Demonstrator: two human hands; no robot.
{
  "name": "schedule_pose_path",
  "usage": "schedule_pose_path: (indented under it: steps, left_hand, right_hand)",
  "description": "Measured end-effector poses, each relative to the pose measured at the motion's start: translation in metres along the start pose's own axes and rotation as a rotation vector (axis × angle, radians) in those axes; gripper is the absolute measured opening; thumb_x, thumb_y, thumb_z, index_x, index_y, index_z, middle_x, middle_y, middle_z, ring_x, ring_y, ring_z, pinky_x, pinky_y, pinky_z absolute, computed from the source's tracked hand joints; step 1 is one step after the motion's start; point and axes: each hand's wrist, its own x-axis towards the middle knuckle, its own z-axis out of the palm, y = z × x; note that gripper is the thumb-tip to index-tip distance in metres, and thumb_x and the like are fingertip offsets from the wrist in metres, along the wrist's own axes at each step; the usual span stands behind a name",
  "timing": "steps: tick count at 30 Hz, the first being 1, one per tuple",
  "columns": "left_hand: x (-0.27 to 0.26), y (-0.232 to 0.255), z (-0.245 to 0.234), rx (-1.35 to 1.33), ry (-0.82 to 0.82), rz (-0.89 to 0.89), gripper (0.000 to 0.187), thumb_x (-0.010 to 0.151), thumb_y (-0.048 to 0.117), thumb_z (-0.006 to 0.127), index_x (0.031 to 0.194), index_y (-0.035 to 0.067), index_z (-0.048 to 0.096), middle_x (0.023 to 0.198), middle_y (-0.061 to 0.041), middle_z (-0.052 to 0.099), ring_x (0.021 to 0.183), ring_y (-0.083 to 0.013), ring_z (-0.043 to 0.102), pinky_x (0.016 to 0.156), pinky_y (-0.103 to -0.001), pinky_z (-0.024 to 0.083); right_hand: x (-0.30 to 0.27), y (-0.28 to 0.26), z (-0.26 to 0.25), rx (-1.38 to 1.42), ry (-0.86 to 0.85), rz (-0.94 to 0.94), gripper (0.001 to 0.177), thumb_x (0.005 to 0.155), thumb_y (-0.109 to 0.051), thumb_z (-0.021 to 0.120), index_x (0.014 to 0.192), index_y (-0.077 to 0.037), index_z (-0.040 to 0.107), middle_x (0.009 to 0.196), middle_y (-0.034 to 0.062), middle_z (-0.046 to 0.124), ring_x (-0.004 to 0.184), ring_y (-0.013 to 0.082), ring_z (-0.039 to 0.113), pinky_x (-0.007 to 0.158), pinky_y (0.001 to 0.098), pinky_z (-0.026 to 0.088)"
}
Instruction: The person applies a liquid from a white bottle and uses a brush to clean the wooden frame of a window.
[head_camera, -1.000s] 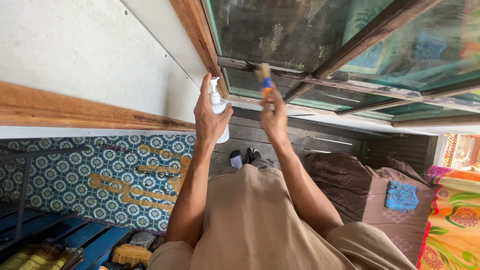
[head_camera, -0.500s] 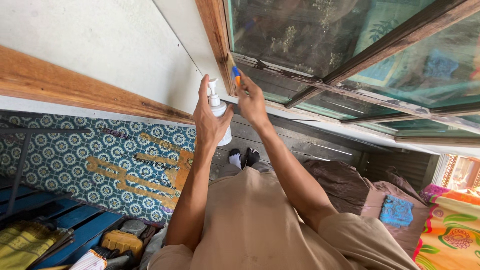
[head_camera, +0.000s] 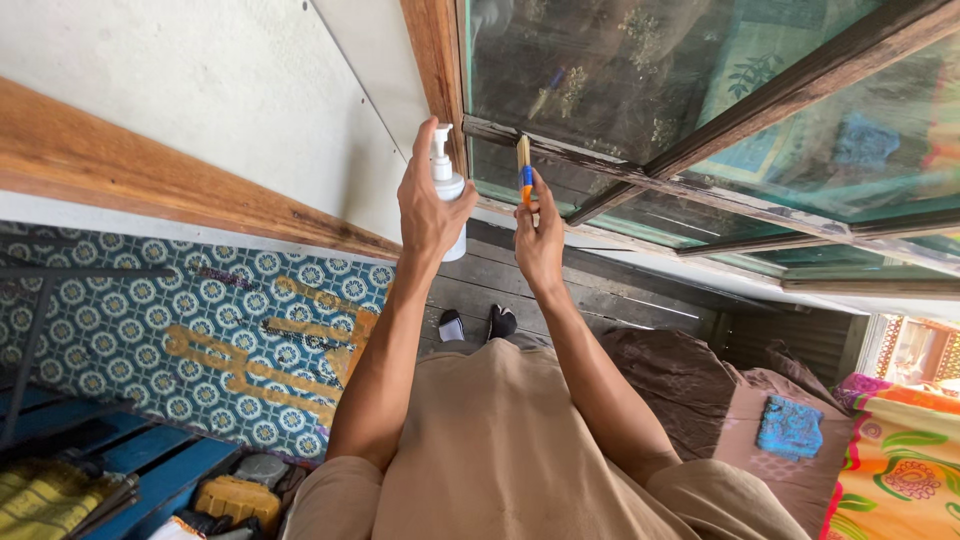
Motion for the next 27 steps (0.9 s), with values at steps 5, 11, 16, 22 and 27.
schedule_pose_path:
  steps: [5, 11, 16, 22, 27]
  left_hand:
    - [0.015, -0.007, -0.004, 0.105, -0.016, 0.049, 0.089, 0.079, 0.001, 0.081, 0.156, 0.012, 0.038, 0.115, -0.020, 0.067, 0.097, -0.0299, 0.071, 0.086, -0.043, 0.058]
    - [0.004, -0.009, -0.034, 0.095, 0.020, 0.130, 0.091, 0.079, -0.001, 0.081, 0.157, 0.007, 0.035, 0.134, -0.025, 0.062, 0.115, -0.0367, 0.067, 0.099, -0.044, 0.055]
    - [-0.020, -0.009, -0.056, 0.073, 0.092, 0.068, 0.091, 0.078, -0.005, 0.081, 0.157, 0.003, 0.036, 0.145, -0.027, 0.058, 0.129, -0.0371, 0.064, 0.107, -0.044, 0.053]
    - [-0.027, -0.024, -0.061, 0.041, 0.033, 0.042, 0.094, 0.079, -0.002, 0.083, 0.158, 0.004, 0.032, 0.144, -0.027, 0.058, 0.122, -0.0349, 0.067, 0.105, -0.041, 0.056]
    - [-0.025, -0.031, -0.066, 0.020, -0.011, 0.063, 0.096, 0.080, -0.001, 0.083, 0.159, 0.005, 0.029, 0.147, -0.028, 0.055, 0.126, -0.0365, 0.065, 0.107, -0.042, 0.055]
  right_hand:
    - [-0.002, 0.011, 0.010, -0.120, 0.025, -0.061, 0.053, 0.103, -0.004, 0.055, 0.155, -0.008, 0.047, 0.086, 0.0060, 0.059, 0.078, 0.0132, 0.058, 0.074, 0.0310, 0.052]
    - [0.014, 0.013, 0.082, -0.009, 0.019, -0.294, 0.050, 0.106, -0.006, 0.053, 0.154, -0.003, 0.042, 0.121, 0.0115, 0.062, 0.103, 0.0176, 0.064, 0.088, 0.0377, 0.054]
    - [0.008, -0.027, 0.098, -0.010, -0.085, -0.073, 0.050, 0.102, -0.007, 0.055, 0.151, -0.005, 0.049, 0.088, 0.0102, 0.057, 0.080, 0.0166, 0.056, 0.076, 0.0336, 0.052]
    - [0.019, -0.036, 0.078, -0.010, -0.088, -0.065, 0.052, 0.099, -0.002, 0.055, 0.151, -0.008, 0.052, 0.088, 0.0049, 0.057, 0.077, 0.0118, 0.054, 0.067, 0.0303, 0.049]
    - [0.014, -0.032, 0.070, -0.112, 0.091, -0.042, 0.056, 0.098, 0.000, 0.052, 0.153, -0.009, 0.049, 0.086, 0.0048, 0.058, 0.073, 0.0115, 0.053, 0.063, 0.0320, 0.047]
